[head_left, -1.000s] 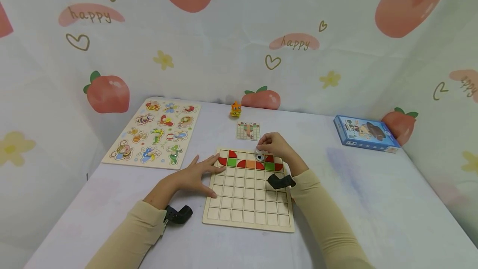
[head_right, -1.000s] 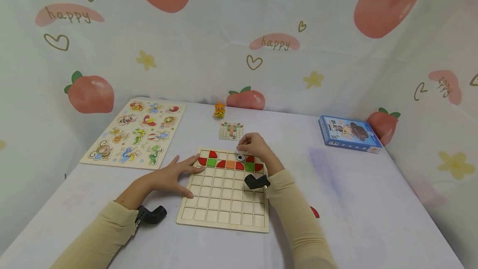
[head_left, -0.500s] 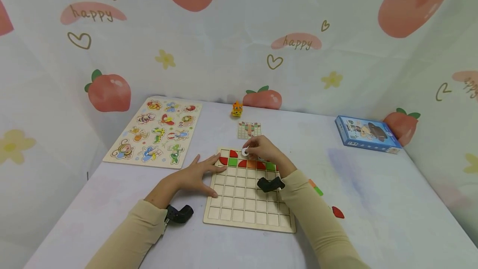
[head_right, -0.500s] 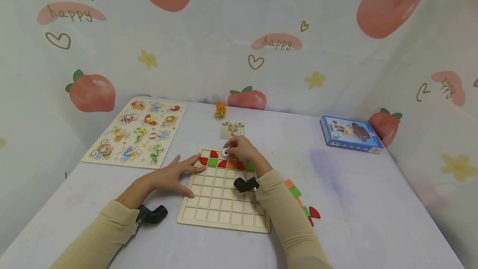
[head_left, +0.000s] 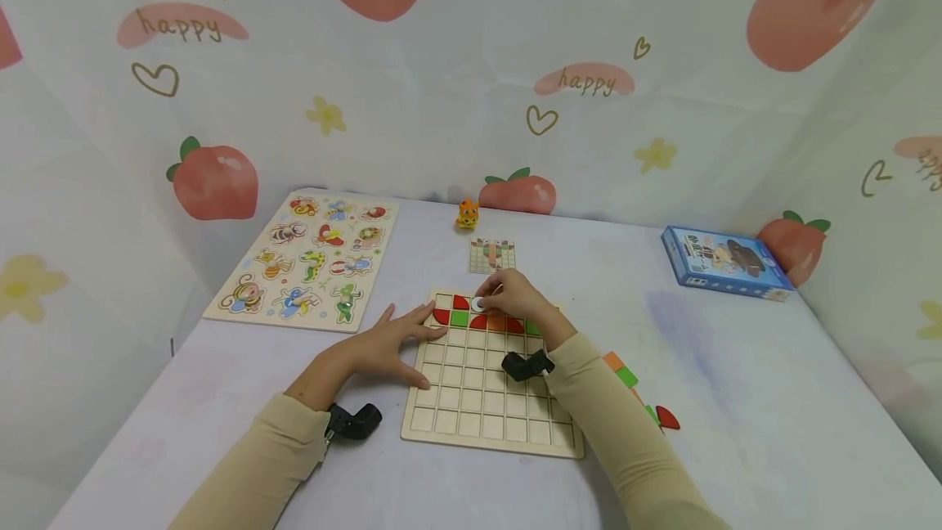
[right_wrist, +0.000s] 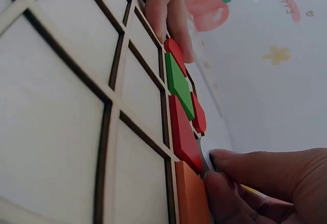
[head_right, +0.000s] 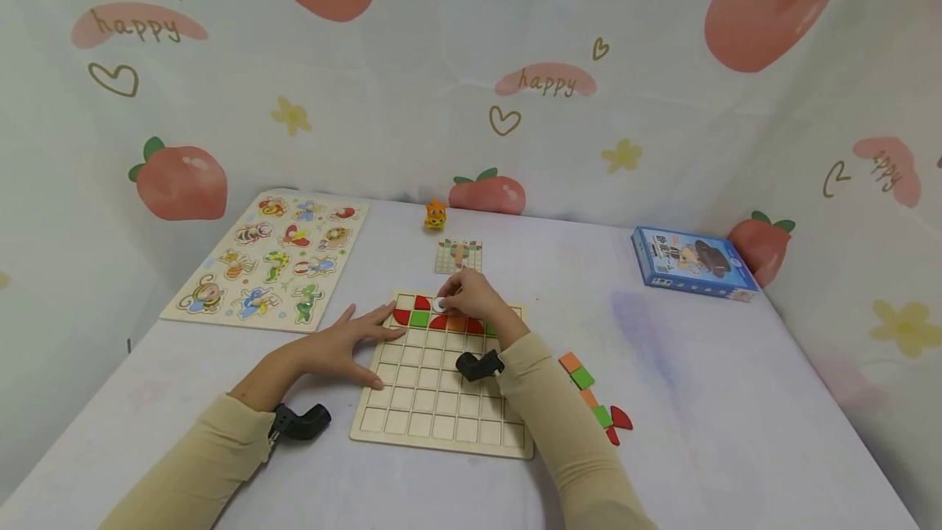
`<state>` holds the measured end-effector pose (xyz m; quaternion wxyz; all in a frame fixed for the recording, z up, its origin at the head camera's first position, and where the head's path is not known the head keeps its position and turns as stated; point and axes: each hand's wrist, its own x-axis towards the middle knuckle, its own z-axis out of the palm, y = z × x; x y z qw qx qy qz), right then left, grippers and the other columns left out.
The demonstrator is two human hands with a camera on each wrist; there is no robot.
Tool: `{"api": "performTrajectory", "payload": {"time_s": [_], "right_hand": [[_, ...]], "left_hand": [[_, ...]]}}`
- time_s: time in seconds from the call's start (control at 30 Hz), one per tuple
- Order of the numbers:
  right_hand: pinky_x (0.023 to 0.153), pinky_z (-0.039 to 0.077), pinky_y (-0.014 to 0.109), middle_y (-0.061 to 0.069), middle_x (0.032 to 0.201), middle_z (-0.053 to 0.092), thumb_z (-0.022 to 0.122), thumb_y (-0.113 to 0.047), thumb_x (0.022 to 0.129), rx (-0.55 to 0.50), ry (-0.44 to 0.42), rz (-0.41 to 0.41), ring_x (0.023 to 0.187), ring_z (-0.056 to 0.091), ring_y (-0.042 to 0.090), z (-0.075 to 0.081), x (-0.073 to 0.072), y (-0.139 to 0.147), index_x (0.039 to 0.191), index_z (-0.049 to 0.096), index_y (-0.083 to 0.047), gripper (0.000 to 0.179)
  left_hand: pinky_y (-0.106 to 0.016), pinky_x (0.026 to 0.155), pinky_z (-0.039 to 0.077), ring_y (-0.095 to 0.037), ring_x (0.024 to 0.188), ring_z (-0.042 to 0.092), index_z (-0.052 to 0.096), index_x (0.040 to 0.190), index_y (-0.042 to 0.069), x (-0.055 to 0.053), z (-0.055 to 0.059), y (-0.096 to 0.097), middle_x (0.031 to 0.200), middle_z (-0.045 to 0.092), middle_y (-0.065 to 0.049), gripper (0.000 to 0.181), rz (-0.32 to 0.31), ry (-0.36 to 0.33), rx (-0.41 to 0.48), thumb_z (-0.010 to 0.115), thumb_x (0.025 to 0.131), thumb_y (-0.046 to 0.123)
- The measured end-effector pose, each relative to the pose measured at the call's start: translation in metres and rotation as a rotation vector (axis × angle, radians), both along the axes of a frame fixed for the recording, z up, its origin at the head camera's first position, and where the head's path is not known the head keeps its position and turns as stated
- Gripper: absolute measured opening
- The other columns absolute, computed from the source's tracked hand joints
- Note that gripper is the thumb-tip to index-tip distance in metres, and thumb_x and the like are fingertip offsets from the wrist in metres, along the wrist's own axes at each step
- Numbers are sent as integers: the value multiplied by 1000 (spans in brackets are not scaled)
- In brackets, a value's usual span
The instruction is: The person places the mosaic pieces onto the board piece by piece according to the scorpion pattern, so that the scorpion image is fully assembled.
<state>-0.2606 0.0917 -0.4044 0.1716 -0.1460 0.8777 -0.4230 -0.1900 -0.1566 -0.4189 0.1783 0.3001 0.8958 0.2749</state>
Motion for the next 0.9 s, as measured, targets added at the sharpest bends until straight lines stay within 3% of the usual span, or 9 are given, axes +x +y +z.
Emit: {"api": "performTrajectory", "payload": {"time_s": [0.37,0.63,0.9], "right_hand": [[61,55,25,12,80,65,68,-9,84,-6,7,7,67,63,16,1,-1,1,86,68,1,10],[61,55,23,14,86,67,63,-7,87,30,29,-33,67,62,12,4,3,1,92,67,3,12],[76,58,34,22,103,66,60,-9,90,-69,10,-63,81,69,23,20,9,28,110,63,7,25]], "left_hand": [[-56,113,-14,-26,146,8,45,139,24,1,2,0,158,8,-4,85,3,-7,8,78,66,52],[-56,113,-13,-25,146,8,46,139,23,1,1,1,158,8,-4,85,2,-12,13,78,66,51],[-56,113,-14,-26,146,8,45,139,23,0,0,0,158,8,-5,86,1,-3,15,78,65,51]]}}
